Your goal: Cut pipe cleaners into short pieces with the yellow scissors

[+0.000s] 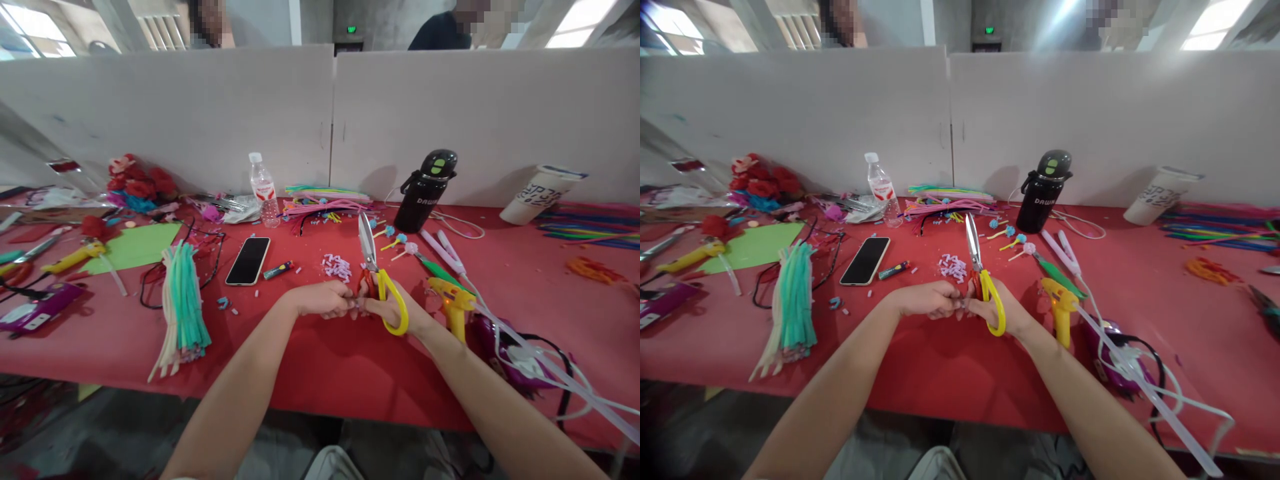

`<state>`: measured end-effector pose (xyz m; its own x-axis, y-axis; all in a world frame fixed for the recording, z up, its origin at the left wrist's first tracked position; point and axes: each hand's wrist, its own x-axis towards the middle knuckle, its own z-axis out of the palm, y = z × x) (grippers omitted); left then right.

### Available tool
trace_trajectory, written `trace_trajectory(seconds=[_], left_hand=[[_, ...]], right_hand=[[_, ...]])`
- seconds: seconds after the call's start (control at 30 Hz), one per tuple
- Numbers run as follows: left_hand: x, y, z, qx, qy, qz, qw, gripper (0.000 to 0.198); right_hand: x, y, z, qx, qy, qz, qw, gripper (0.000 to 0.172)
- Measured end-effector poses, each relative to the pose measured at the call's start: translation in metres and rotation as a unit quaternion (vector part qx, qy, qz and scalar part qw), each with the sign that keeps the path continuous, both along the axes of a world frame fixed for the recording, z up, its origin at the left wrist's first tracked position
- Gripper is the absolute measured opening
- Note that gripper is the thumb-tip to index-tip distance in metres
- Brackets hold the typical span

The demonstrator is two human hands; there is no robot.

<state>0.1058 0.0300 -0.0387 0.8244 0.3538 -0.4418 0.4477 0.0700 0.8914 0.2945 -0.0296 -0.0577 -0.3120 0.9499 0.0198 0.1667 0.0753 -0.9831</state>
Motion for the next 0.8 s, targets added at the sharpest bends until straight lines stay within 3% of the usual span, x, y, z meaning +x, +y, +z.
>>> trace_trajectory(seconds=[0.2, 0.4, 0.8], left_hand=[[0.0000, -0.0014, 0.0043, -0.005, -0.028, 0.001, 1.000, 0.017], [0.0006, -0.0035, 0.0097, -0.013, -0.029, 0.037, 0.999, 0.038], [0.0016, -0.0026, 0.0059, -0.001, -0.026, 0.032, 0.999, 0.034]], right_hand=[[-0.0005, 0.0010, 0.0017, 0.024, -0.010, -0.039, 0.999, 0.007], [-0.0013, 0.0048, -0.0019, 0.022, 0.043, -0.034, 0.998, 0.011], [-0.0016, 0.0020, 0.0021, 0.010, 0.012, -0.035, 0.999, 0.011]])
